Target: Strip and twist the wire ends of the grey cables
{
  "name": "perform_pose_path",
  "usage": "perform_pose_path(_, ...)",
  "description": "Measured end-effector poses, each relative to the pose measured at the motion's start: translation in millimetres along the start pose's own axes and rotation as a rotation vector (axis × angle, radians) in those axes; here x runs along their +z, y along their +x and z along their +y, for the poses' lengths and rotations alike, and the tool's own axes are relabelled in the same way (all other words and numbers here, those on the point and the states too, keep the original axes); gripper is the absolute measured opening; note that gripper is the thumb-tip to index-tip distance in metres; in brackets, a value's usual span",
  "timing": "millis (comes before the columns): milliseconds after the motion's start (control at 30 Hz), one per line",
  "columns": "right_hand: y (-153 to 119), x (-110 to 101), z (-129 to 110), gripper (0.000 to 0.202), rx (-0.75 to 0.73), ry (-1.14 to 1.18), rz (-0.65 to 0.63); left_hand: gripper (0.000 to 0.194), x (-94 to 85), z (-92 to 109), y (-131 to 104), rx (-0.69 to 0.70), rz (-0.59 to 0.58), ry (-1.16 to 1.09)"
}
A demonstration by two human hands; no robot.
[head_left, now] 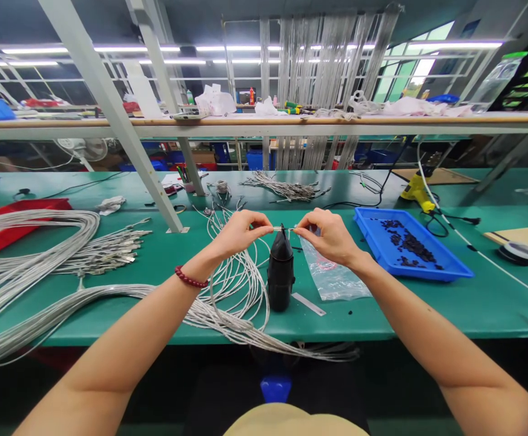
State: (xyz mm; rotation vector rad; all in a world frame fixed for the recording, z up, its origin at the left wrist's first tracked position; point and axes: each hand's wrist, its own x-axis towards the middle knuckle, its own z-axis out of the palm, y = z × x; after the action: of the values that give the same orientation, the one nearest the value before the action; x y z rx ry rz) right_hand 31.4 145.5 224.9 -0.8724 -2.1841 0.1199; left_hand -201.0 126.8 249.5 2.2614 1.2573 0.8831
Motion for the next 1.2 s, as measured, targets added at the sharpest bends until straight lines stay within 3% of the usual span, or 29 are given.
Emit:
perform_pose_path(533,-0.7,-0.4,2.3,0.015,-0.027,-0.024,-0.045,0.020,1.3,-0.2,-4.6,0.018,-0.032,-0.008)
perform_pose_path(967,1.4,0.4,0.5,0.027,-0.041,-0.085,-0.107,0.039,-0.3,2.1,-4.6,0.001,-0.076,0.056)
perform_pose_path(1200,2.8,-0.5,-0.1,0.026,-0.038,-0.090,-0.100,0.038,0.2,1.8,-3.9,0.003,-0.054,0.041)
